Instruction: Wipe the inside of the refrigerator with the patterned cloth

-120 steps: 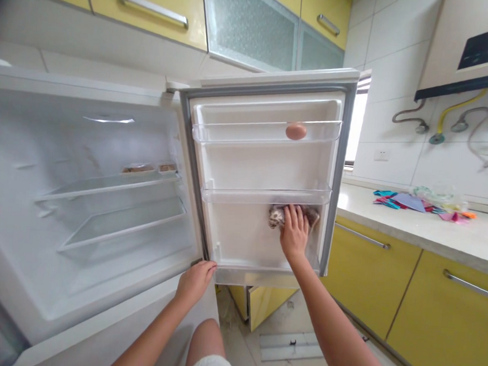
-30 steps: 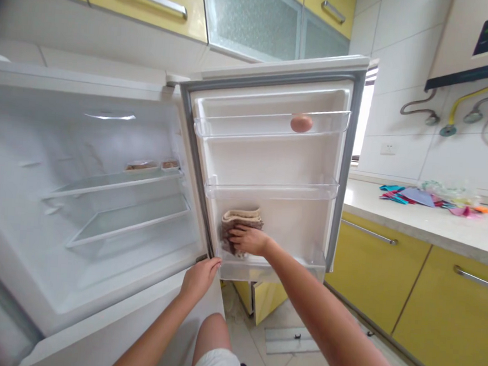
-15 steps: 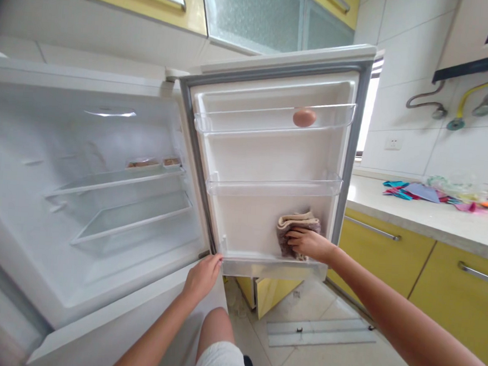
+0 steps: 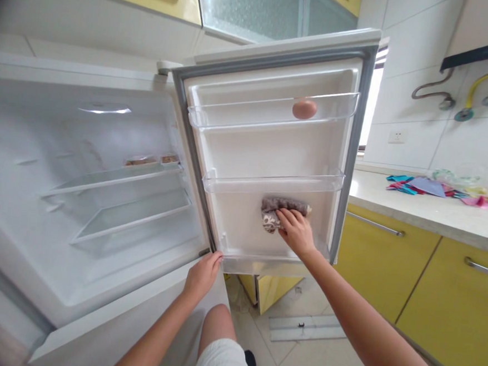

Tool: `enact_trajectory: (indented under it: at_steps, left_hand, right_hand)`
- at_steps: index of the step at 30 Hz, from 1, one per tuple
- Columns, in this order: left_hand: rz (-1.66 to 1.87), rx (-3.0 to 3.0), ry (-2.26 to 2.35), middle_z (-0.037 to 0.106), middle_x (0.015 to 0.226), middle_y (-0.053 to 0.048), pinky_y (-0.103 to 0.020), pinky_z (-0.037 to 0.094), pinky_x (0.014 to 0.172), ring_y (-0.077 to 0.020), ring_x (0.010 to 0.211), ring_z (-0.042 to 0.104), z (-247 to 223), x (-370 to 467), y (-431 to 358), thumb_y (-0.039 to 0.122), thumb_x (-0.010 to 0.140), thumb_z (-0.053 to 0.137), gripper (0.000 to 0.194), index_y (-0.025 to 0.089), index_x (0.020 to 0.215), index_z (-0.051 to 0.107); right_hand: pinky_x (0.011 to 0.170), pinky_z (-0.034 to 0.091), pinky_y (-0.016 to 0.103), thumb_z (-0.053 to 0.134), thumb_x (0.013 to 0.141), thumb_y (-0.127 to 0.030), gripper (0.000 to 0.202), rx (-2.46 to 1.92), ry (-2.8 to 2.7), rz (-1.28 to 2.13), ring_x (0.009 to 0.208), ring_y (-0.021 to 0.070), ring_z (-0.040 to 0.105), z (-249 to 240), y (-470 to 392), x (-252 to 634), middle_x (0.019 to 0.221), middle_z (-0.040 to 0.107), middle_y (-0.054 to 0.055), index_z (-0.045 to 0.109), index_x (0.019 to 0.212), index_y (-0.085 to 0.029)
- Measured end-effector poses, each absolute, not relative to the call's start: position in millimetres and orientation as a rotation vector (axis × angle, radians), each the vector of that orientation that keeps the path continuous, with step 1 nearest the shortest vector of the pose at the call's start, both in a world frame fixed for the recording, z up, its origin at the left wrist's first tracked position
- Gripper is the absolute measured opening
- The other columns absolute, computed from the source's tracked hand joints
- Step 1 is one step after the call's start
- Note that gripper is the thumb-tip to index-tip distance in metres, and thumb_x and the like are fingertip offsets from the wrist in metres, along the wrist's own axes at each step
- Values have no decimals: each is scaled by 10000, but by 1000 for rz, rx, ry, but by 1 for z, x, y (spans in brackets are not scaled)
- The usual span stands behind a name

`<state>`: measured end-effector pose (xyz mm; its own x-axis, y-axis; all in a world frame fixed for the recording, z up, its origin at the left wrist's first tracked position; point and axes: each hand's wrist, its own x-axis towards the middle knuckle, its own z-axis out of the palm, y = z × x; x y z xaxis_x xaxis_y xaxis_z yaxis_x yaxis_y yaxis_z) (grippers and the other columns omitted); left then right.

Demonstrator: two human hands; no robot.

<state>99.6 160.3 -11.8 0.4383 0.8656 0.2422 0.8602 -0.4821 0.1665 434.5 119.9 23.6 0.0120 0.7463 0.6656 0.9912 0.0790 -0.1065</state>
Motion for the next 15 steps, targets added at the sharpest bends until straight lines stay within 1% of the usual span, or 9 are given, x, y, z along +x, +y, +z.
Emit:
enact_trajectory:
  at_steps: [3,4,6,9,11,13,15]
  left_hand:
    - [454,2647,1591,732,1102,-13,-282,440,701,-174,958,698,-11,100,161,340,1025,307,333,310,1171,604]
    - [449,2651,1586,735,1097,-11,-282,441,701,-176,960,700,-11,100,162,346,1024,316,324,313,1165,606]
    - [444,2657,1581,737,1087,-10,-284,446,706,-184,969,700,-10,100,164,357,1020,336,307,313,1147,611]
    - [450,2645,1610,724,1112,-30,-296,455,704,-205,977,701,-11,100,164,358,1012,358,286,286,1113,616]
    - [473,2625,1643,705,1187,-52,-303,468,717,-216,1008,697,-13,101,163,355,1010,365,293,270,1189,581]
    - [505,2596,1681,685,1251,-81,-309,480,735,-222,1036,693,-15,103,161,360,1010,373,347,248,1314,496]
    - [530,2575,1707,673,1276,-101,-313,485,735,-226,1042,692,-15,105,160,366,1008,383,389,225,1366,438]
  right_hand:
    - [1175,356,461,551,851,-222,559,-1656,-1989,-150,1360,311,469,32,135,392,1488,565,106,565,1409,-210]
    - [1155,373,452,559,841,-229,555,-1653,-2013,-56,1343,307,492,34,141,378,1467,584,111,572,1396,-212]
    - [1065,440,438,554,849,-280,516,-1673,-2021,86,1245,306,573,36,154,351,1367,654,129,591,1358,-204]
    - [884,506,369,565,855,-338,370,-1705,-2050,343,1019,269,672,33,175,317,1126,751,110,686,1167,-182]
    - [796,507,303,558,871,-331,279,-1709,-2061,555,902,209,686,28,188,303,1008,766,69,709,1046,-174]
    - [740,504,264,512,922,-320,261,-1711,-2034,744,817,150,677,21,197,294,955,758,38,695,1028,-168]
    - [707,511,262,487,966,-347,272,-1724,-1988,887,745,119,657,15,201,292,907,739,21,675,1027,-161]
